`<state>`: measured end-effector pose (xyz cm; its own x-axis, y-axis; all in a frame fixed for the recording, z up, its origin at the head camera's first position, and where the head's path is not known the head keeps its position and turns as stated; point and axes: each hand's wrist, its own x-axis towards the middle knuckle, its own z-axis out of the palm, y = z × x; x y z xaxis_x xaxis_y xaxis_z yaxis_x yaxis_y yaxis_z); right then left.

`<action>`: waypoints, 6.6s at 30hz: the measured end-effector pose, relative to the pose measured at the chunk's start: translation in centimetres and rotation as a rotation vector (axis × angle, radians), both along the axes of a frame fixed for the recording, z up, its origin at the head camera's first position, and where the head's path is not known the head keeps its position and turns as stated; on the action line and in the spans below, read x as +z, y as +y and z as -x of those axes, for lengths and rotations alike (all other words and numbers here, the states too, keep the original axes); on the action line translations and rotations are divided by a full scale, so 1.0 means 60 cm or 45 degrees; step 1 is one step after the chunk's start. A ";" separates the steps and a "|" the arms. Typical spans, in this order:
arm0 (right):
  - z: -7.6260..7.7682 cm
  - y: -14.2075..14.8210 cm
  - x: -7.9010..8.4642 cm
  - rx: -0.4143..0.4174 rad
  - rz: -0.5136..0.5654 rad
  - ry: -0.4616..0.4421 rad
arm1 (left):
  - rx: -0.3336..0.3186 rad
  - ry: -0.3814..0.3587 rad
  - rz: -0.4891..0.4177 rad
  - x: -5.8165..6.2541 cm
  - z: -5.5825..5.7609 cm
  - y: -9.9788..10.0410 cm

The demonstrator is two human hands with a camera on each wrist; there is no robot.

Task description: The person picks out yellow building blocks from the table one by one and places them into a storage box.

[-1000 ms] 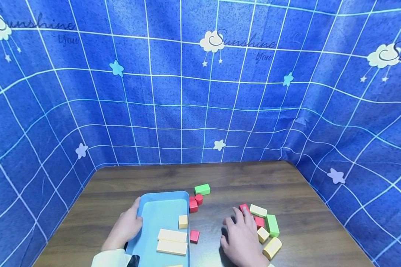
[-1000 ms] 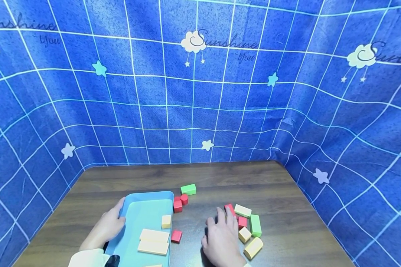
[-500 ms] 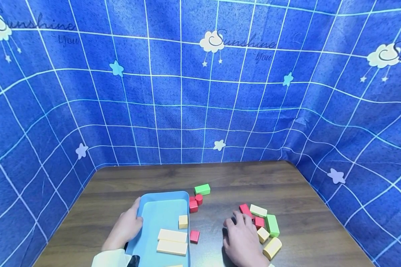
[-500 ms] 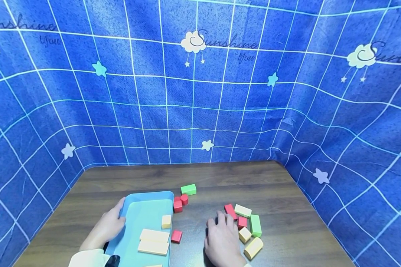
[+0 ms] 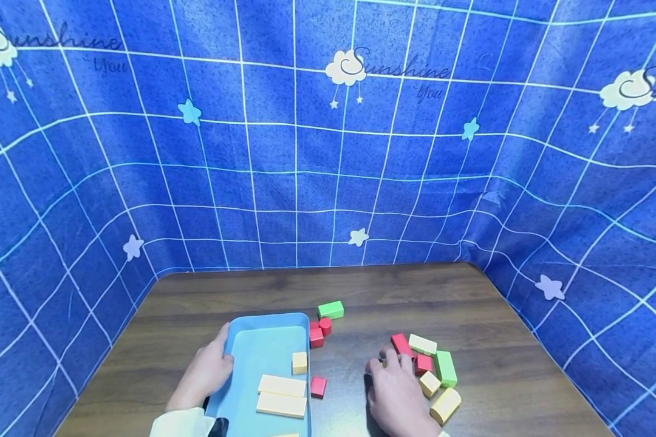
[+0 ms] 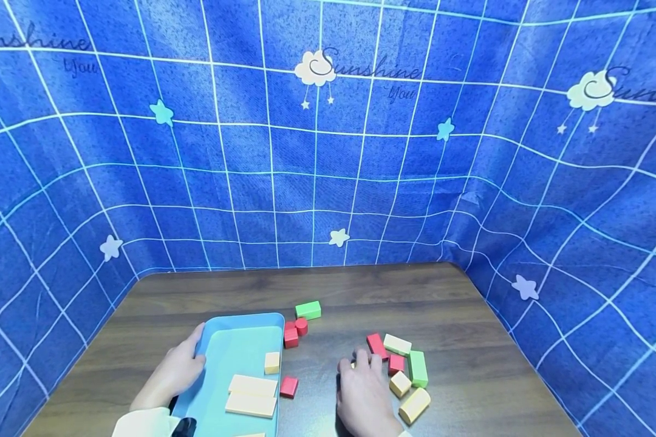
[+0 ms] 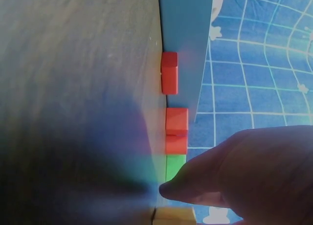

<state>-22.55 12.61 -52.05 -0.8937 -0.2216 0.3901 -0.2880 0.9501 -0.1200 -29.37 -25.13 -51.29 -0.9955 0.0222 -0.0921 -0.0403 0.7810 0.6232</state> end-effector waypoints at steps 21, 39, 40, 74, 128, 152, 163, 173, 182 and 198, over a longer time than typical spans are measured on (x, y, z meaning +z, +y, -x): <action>0.000 -0.009 0.005 0.078 0.084 0.077 | 0.009 -0.008 -0.003 -0.003 0.004 -0.002; 0.000 -0.031 0.012 0.220 0.109 0.076 | -0.002 0.033 0.016 -0.002 0.001 -0.001; 0.000 -0.033 0.013 0.224 0.111 0.072 | -0.001 0.029 0.013 -0.001 0.001 -0.001; 0.000 -0.095 0.029 0.541 0.189 0.012 | -0.002 0.056 0.002 -0.003 0.002 -0.003; 0.000 -0.146 0.027 0.684 0.155 0.086 | 0.006 0.031 0.014 -0.005 -0.003 -0.001; 0.000 -0.157 0.013 0.643 0.202 -0.064 | -0.005 0.111 0.044 0.002 -0.004 0.001; -0.004 -0.161 0.015 0.586 0.220 -0.082 | 0.000 0.102 0.049 0.001 -0.002 0.000; -0.005 -0.164 0.016 0.506 0.245 -0.167 | -0.003 0.087 0.049 0.000 -0.001 -0.001; -0.004 -0.167 0.016 0.504 0.240 -0.173 | 0.001 0.082 0.043 -0.001 -0.002 -0.001; -0.022 -0.142 0.031 0.538 0.248 -0.087 | -0.005 0.050 0.014 0.003 -0.002 0.001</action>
<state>-21.21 4.10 -50.19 -0.7658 -0.5004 0.4039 -0.6302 0.7090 -0.3165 -29.26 -25.07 -51.14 -0.9983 0.0256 -0.0530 -0.0124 0.7882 0.6153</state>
